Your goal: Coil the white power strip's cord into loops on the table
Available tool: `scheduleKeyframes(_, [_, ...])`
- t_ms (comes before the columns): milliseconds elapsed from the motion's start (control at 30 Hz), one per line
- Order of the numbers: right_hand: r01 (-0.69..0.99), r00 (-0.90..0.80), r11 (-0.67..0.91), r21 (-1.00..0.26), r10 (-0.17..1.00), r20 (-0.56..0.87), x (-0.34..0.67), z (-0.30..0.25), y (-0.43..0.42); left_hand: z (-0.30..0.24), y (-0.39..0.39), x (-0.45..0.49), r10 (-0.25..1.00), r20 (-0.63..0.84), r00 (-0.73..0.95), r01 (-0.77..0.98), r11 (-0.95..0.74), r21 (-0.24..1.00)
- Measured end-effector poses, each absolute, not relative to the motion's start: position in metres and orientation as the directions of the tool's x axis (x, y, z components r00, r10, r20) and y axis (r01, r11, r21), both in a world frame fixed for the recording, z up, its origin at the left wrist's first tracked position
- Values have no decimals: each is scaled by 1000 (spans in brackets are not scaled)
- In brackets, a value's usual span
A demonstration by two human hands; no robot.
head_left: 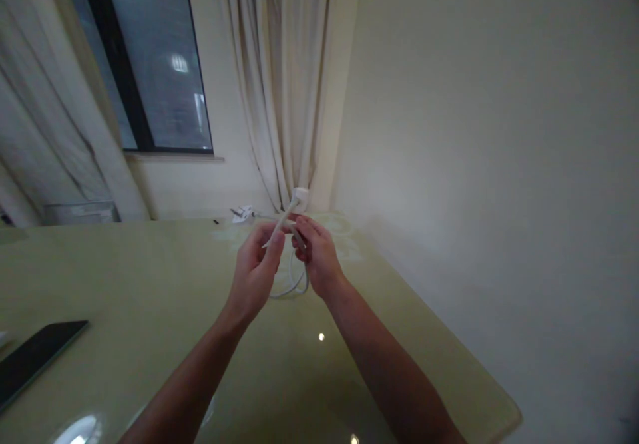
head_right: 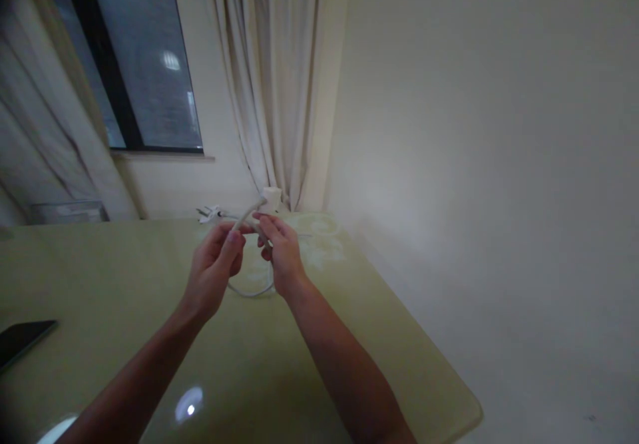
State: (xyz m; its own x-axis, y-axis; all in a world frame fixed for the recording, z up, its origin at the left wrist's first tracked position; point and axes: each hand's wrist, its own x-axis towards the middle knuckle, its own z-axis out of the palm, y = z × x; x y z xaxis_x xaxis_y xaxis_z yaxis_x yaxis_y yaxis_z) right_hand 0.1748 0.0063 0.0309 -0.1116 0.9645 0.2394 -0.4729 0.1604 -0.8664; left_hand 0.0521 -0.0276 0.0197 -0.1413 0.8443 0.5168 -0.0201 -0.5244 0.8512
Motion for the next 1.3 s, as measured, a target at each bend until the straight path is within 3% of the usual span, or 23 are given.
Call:
scheduleKeyframes(67, [-506, -59, 192, -841, 965, 256, 177, 32, 8, 16, -25, 52, 853, 521, -24, -6, -522, 853])
scheduleKeyframes(200, [-535, -111, 133, -834, 968, 225, 179, 35, 7, 15, -23, 51, 864, 439, 246, 167, -484, 859])
scheduleKeyframes(300, [-531, -98, 155, -833, 965, 242, 179, 35, 8, 15, -18, 48, 897, 438, 60, 321, -433, 843])
scheduleKeyframes(400, [-447, -80, 226, -866, 953, 291, 179, 31, 11, 14, -12, 44, 871, 474, -127, 290, -425, 858])
scheduleKeyframes(567, [-345, -84, 262, -901, 948, 307, 179, 26, 16, 14, -11, 39, 877, 479, -43, 124, -471, 873])
scheduleKeyframes(667, [-284, -84, 273, -919, 948, 307, 182, 24, 20, 17, -13, 35, 786, 618, 7, 108, -615, 781])
scheduleKeyframes(767, [-49, -115, 286, -957, 950, 290, 187, 19, 26, 18, -11, 32, 632, 775, -23, 266, -743, 614])
scheduleKeyframes(933, [281, 111, 375, -883, 902, 418, 188, 11, 24, 17, -12, 34, 480, 873, -86, 462, -757, 462])
scheduleKeyframes(1033, [341, 63, 457, -821, 861, 505, 185, 12, 16, 19, -16, 36, 465, 876, -126, 456, -757, 468])
scheduleKeyframes(1167, [340, -191, 611, -715, 789, 584, 178, 13, 8, 26, -19, 30, 535, 800, -272, 446, -666, 597])
scheduleKeyframes(1300, [514, -357, 701, -494, 699, 620, 170, 6, 7, 33, -17, 15, 585, 693, -421, 423, -549, 721])
